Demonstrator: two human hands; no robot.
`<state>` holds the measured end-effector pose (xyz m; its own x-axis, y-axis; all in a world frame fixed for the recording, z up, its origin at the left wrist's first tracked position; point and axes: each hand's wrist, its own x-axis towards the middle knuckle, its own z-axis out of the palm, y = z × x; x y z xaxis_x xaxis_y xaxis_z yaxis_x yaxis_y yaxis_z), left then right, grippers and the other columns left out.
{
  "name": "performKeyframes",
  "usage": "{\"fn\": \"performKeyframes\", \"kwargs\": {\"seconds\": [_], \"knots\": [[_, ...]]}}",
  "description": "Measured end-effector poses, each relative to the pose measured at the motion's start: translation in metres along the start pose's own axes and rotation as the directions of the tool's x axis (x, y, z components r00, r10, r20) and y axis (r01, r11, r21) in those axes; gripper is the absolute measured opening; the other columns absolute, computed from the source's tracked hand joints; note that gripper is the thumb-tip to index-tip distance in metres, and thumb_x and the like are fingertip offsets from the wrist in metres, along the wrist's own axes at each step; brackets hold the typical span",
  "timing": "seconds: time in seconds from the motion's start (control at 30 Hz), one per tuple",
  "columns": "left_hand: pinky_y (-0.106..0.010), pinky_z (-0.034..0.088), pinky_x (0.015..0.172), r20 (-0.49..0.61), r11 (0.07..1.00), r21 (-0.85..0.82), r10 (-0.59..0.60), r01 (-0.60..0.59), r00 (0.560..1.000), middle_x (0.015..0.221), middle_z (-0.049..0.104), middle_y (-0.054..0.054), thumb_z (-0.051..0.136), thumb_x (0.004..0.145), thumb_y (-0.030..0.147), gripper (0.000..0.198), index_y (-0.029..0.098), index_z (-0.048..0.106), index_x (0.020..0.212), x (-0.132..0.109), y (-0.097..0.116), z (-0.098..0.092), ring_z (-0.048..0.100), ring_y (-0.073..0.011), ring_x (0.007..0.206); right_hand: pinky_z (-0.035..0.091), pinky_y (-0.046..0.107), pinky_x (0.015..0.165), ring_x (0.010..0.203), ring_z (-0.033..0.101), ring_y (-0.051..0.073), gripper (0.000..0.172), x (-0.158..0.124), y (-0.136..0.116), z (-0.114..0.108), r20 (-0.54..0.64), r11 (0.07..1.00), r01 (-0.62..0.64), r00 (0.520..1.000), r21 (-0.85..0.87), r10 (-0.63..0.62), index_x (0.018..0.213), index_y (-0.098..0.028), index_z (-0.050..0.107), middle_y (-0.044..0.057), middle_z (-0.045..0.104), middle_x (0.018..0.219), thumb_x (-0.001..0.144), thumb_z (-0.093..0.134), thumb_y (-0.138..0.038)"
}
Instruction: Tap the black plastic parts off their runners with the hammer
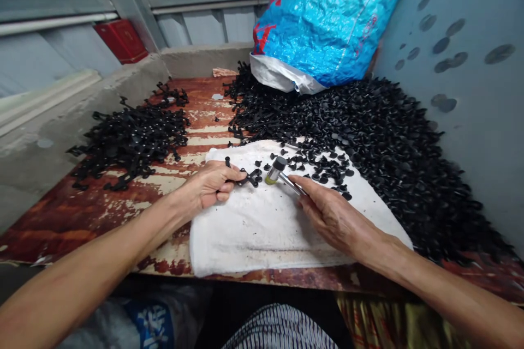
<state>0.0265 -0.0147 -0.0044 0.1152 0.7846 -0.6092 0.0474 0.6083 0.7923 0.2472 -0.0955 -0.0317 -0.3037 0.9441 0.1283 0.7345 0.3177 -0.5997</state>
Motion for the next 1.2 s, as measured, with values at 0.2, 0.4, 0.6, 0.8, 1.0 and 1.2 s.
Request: {"fn": "performKeyframes", "kwargs": {"seconds": [0.2, 0.4, 0.6, 0.8, 1.0, 1.2], "knots": [[-0.012, 0.016, 0.028, 0.013, 1.0, -0.022, -0.016, 0.016, 1.0, 0.044, 0.039, 0.008, 0.065, 0.071, -0.004, 0.027, 0.013, 0.05, 0.055, -0.0014, 0.0014, 0.0003, 0.026, 0.0002, 0.03, 0.055, 0.043, 0.079, 0.086, 0.069, 0.027, 0.043, -0.0014, 0.0019, 0.0004, -0.006, 1.0, 0.007, 1.0, -0.007, -0.007, 0.125, -0.014, 0.056, 0.015, 0.073, 0.1, 0.085, 0.04, -0.011], [-0.012, 0.015, 0.028, 0.008, 0.999, 0.021, -0.031, 0.031, 0.999, 0.044, 0.039, 0.008, 0.059, 0.076, -0.005, 0.026, 0.011, 0.052, 0.058, -0.0008, 0.0046, 0.0024, 0.023, 0.0005, 0.029, 0.056, 0.041, 0.077, 0.082, 0.069, 0.025, 0.043, -0.0013, 0.003, 0.001, -0.013, 0.998, 0.053, 0.998, -0.014, -0.053, 0.126, -0.01, 0.055, 0.016, 0.073, 0.1, 0.086, 0.039, -0.011], [-0.011, 0.015, 0.027, 0.026, 0.998, 0.03, -0.052, 0.051, 0.998, 0.043, 0.039, 0.009, 0.056, 0.079, -0.005, 0.028, 0.012, 0.049, 0.058, 0.0008, 0.0054, 0.0026, 0.023, 0.0004, 0.028, 0.057, 0.042, 0.077, 0.081, 0.07, 0.026, 0.044, -0.0014, 0.0035, 0.0017, -0.037, 0.997, 0.074, 0.997, -0.007, -0.074, 0.126, -0.004, 0.055, 0.019, 0.072, 0.099, 0.087, 0.038, -0.013], [-0.01, 0.014, 0.026, 0.014, 0.997, 0.038, -0.07, 0.069, 0.997, 0.039, 0.036, 0.009, 0.054, 0.082, -0.005, 0.03, 0.012, 0.049, 0.057, -0.0017, 0.0073, 0.0026, 0.021, 0.001, 0.026, 0.058, 0.046, 0.081, 0.089, 0.071, 0.029, 0.046, -0.0019, 0.0068, 0.0036, -0.062, 0.993, 0.114, 0.992, -0.008, -0.114, 0.129, -0.003, 0.055, 0.021, 0.073, 0.106, 0.087, 0.038, -0.013], [-0.01, 0.014, 0.026, 0.024, 0.997, 0.047, -0.065, 0.064, 0.998, 0.04, 0.036, 0.01, 0.055, 0.082, -0.005, 0.03, 0.012, 0.049, 0.057, -0.0011, 0.0069, 0.0027, 0.021, 0.0011, 0.027, 0.059, 0.047, 0.08, 0.089, 0.071, 0.029, 0.045, -0.0023, 0.0074, 0.0041, -0.068, 0.993, 0.114, 0.991, -0.005, -0.114, 0.128, -0.005, 0.055, 0.02, 0.073, 0.106, 0.087, 0.039, -0.013], [-0.01, 0.014, 0.025, 0.007, 0.994, 0.087, -0.064, 0.063, 0.998, 0.042, 0.038, 0.009, 0.056, 0.082, -0.005, 0.029, 0.011, 0.05, 0.058, 0.001, 0.0075, 0.0028, 0.023, 0.0009, 0.026, 0.059, 0.046, 0.081, 0.09, 0.071, 0.029, 0.041, -0.0015, 0.0078, 0.0039, -0.083, 0.991, 0.137, 0.987, 0.003, -0.136, 0.126, -0.008, 0.056, 0.018, 0.072, 0.107, 0.088, 0.039, -0.014]]}}
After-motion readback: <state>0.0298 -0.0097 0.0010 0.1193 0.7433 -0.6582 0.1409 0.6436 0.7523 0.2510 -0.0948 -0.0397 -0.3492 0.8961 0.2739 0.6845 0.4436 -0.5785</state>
